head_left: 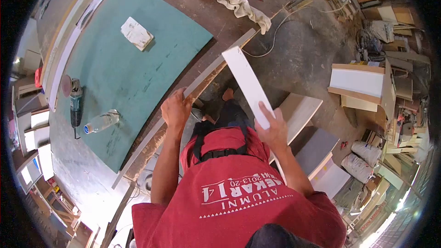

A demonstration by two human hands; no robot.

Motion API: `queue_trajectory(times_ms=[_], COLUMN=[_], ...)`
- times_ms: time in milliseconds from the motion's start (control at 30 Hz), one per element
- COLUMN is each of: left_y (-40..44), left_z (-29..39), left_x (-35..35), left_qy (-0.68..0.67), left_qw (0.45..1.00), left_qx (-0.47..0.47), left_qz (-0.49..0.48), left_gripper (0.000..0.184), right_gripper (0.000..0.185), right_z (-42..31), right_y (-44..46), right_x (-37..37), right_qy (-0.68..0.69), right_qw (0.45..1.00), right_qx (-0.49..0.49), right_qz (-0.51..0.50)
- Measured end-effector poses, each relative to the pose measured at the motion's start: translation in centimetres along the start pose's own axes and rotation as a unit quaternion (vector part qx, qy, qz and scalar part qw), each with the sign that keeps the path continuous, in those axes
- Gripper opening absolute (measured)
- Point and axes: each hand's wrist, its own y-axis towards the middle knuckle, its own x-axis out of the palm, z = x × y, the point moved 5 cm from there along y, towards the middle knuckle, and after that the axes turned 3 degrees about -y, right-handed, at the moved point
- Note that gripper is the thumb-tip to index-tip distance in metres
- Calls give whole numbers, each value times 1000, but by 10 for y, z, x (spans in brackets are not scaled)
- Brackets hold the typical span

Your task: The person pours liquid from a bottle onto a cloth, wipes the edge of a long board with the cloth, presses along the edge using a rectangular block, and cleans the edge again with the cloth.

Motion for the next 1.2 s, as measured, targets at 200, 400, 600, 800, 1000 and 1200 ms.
queue_trajectory(times_ms=[200,400,600,800,1000,1200], left_y=[-2,0,-1,0,-2,10], left_z=[3,2,-2,1,-5,-5], left_x=[-1,-3,1,-3,4,-7], left_qy=[29,19,25,11,-12,-23], left_qw=[999,1000,999,1000,1000,999], left_qx=[7,3,7,-8,-8,-13], left_qz=[-11,-8,-19,-19,-10,-33], left_gripper=[35,37,37,37,39,42], right_gripper=[61,62,58,57,71,66], right_z=[-1,-11,-3,6,18,-4], right_y=[141,14,57,152,-12,3], right_x=[0,9,7,-3,10,-12], right_qy=[-21,-4,4,-2,24,111], right_qw=[993,999,998,990,999,990], right_qx=[15,-38,-16,-34,-41,-81], right_qz=[116,28,66,140,-2,17])
